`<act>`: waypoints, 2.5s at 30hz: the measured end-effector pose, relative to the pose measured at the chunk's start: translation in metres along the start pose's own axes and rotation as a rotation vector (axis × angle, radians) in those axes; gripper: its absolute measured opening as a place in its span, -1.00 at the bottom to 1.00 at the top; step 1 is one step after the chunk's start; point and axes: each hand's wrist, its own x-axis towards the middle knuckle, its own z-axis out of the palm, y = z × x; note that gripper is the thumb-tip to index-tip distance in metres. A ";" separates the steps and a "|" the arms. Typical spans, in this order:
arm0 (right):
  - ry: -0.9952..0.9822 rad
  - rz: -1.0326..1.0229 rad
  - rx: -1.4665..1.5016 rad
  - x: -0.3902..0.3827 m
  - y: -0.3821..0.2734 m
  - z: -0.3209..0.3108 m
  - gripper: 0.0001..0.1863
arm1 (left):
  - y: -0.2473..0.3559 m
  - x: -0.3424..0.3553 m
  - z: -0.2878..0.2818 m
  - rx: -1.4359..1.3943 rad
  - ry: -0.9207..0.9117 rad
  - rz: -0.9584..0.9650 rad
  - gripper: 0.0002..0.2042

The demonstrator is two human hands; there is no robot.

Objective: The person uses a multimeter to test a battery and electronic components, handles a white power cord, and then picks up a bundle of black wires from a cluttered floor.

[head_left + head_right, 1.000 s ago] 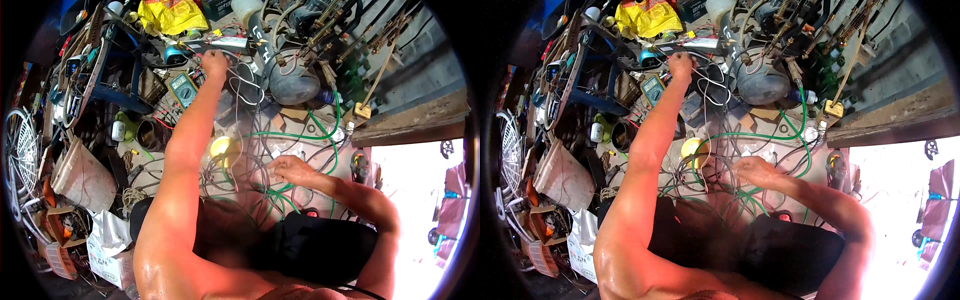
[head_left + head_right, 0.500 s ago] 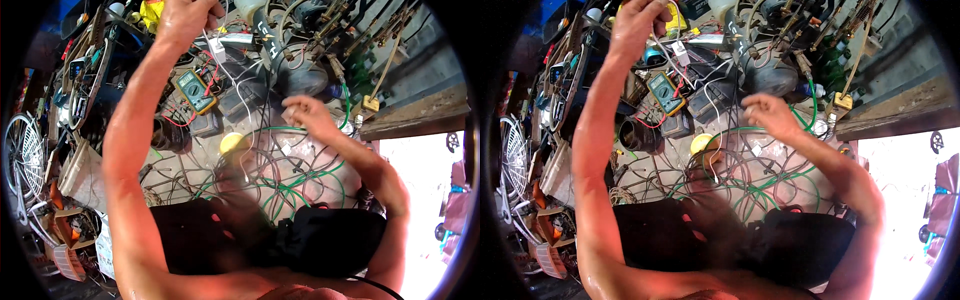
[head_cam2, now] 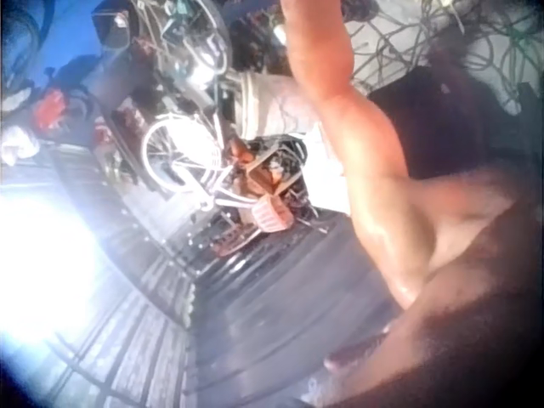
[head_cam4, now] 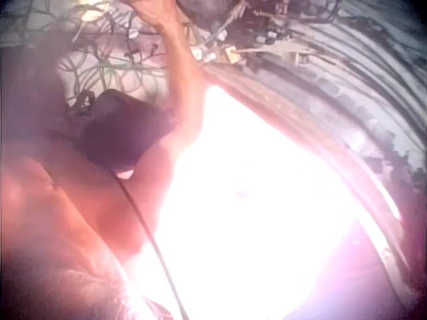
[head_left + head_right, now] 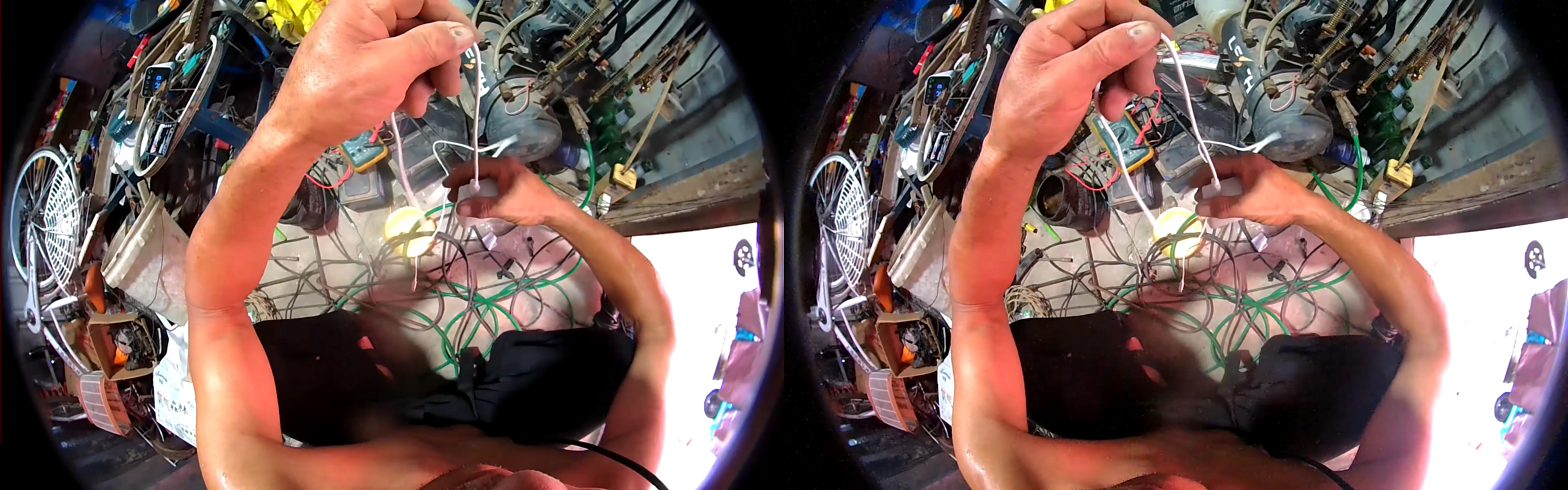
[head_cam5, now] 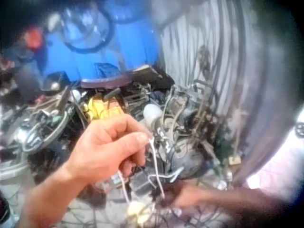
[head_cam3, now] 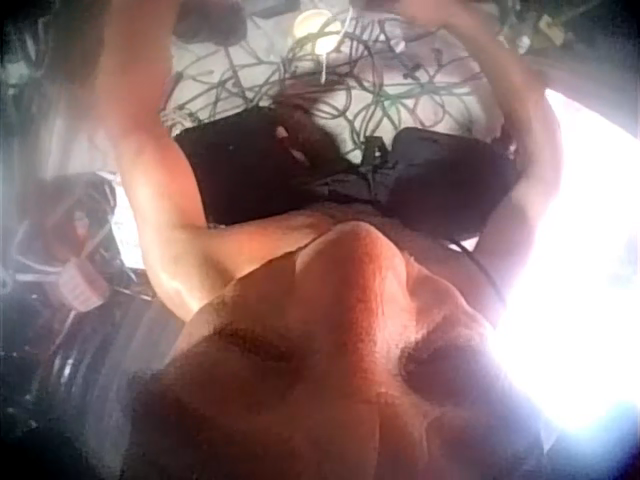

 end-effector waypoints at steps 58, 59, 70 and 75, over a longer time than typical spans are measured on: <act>0.215 -0.020 1.009 -0.038 -0.048 -0.063 -0.53 | -0.152 -0.005 0.043 0.306 -0.233 -0.262 -0.88; 0.238 -0.039 0.991 -0.034 -0.035 -0.066 -0.58 | -0.145 -0.002 0.040 0.319 -0.183 -0.262 -0.86; 0.524 0.091 0.181 -0.011 -0.020 -0.034 -0.59 | -0.138 0.006 0.074 -0.286 -0.248 -0.377 -0.51; 0.636 -0.009 0.437 -0.001 -0.009 -0.030 -0.42 | -0.118 0.002 0.076 -0.465 -0.175 -0.434 -0.71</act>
